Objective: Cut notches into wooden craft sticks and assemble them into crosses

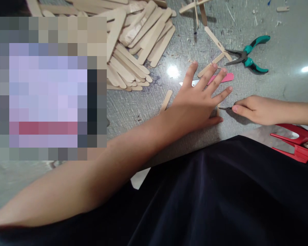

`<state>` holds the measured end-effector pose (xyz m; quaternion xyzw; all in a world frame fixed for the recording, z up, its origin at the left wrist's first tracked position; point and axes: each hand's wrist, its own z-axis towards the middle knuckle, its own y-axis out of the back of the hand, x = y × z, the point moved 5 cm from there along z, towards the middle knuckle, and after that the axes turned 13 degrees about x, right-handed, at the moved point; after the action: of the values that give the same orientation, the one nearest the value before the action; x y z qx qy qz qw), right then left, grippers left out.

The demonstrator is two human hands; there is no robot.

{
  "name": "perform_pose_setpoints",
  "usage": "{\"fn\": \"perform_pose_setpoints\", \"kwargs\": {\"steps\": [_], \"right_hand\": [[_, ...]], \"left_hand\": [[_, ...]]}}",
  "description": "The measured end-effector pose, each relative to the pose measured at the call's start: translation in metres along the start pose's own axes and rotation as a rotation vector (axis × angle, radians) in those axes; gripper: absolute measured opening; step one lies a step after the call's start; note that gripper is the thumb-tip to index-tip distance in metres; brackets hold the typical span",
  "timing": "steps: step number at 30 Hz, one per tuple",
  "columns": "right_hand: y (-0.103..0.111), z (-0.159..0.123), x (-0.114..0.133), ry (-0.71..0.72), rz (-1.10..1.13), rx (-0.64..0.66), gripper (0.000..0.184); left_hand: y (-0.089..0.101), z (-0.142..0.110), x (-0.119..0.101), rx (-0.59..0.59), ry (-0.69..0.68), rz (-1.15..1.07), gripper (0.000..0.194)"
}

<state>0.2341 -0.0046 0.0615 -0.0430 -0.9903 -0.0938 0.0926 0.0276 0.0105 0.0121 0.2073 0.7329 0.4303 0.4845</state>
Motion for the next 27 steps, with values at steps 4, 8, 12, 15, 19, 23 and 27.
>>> {"fn": "perform_pose_setpoints", "kwargs": {"steps": [4,8,12,15,19,23,27], "right_hand": [[-0.004,0.0,-0.002,-0.03,0.012,0.017,0.069],[-0.003,0.0,0.001,-0.096,-0.005,0.022,0.07],[0.0,-0.002,0.008,-0.166,-0.049,0.021,0.07],[0.002,-0.004,0.011,-0.195,-0.081,0.034,0.07],[0.005,-0.006,0.014,-0.236,-0.148,0.043,0.071],[0.008,-0.008,0.019,-0.267,-0.262,0.052,0.074],[0.007,-0.007,0.02,-0.281,-0.375,0.044,0.079]], "left_hand": [[-0.001,-0.001,0.001,-0.019,-0.008,-0.02,0.096],[-0.002,-0.001,0.002,-0.049,-0.023,-0.043,0.093],[-0.001,0.001,0.0,-0.02,-0.025,-0.057,0.091],[-0.002,0.002,0.0,0.005,-0.025,-0.075,0.092],[-0.006,0.0,0.001,-0.093,-0.056,-0.117,0.086],[-0.007,-0.001,0.001,-0.103,-0.04,-0.124,0.083],[-0.001,-0.002,-0.002,-0.002,0.0,-0.068,0.088]]}}
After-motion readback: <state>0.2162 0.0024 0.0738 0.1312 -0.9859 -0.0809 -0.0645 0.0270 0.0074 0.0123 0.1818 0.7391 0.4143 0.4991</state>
